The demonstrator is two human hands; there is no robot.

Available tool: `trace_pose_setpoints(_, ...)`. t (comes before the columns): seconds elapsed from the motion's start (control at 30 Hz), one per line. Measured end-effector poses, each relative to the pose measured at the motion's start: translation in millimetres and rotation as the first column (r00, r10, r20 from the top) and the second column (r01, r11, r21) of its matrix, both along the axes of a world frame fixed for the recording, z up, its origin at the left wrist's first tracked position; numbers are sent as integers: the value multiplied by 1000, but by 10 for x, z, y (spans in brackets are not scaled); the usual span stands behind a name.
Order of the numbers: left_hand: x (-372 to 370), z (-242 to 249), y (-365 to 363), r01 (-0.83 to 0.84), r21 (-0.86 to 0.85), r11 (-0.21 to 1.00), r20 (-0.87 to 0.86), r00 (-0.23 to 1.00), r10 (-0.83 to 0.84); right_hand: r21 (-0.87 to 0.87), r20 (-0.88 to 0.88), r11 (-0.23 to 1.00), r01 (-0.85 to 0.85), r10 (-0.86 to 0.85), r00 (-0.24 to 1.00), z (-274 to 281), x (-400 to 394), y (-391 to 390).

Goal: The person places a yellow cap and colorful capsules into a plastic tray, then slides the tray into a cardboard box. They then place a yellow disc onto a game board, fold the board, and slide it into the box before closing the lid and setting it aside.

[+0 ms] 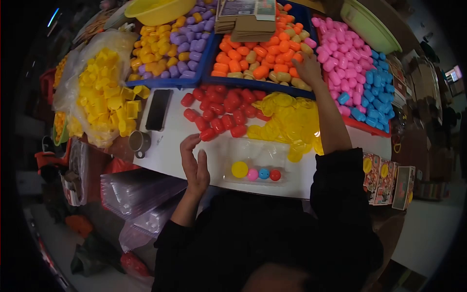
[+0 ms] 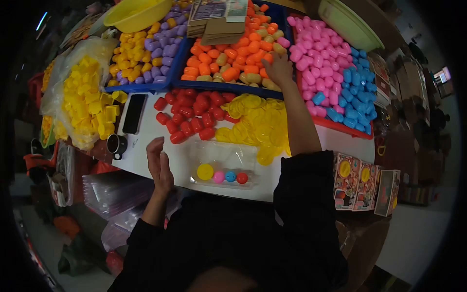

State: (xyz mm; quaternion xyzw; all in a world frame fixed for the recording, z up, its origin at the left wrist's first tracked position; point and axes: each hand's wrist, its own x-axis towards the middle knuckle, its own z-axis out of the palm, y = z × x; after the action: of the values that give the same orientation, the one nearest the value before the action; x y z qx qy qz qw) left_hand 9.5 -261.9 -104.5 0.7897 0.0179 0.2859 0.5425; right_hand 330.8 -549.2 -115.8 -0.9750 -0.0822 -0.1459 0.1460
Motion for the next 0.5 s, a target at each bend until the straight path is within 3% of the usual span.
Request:
trace_pose_setpoints(0.13,1029,303,625,-162,308,938,101,985,137,173,33,982,-75,70,997,-43,-23,25)
trace_pose_setpoints(0.2,1763,364,844,-253,576,778,222,964,149,165,9,983,-74,74,997,68,-154,76)
trace_pose_setpoints(0.27,2465,303,926,-181,664,726,123,984,132,158,-10,985,-65,67,998,112,-233,102)
trace_pose_setpoints(0.3,2731,200,937,-184,663,726,133,983,128,233,-31,967,-104,115,993,123,-252,112)
trace_pose_setpoints(0.37,3121,46,905,-10,792,610,0,1000,17,302,-35,942,-144,162,986,205,-344,145)
trace_pose_setpoints(0.4,3238,3,899,-20,788,615,11,1000,19,332,12,929,-166,171,985,258,-430,158)
trace_pose_setpoints(0.47,3345,-15,893,40,788,615,-155,979,135,359,57,912,-196,189,980,350,-596,131)
trace_pose_setpoints(0.5,3352,-12,959,39,788,615,-158,977,141,396,188,881,-259,198,962,382,-683,91)
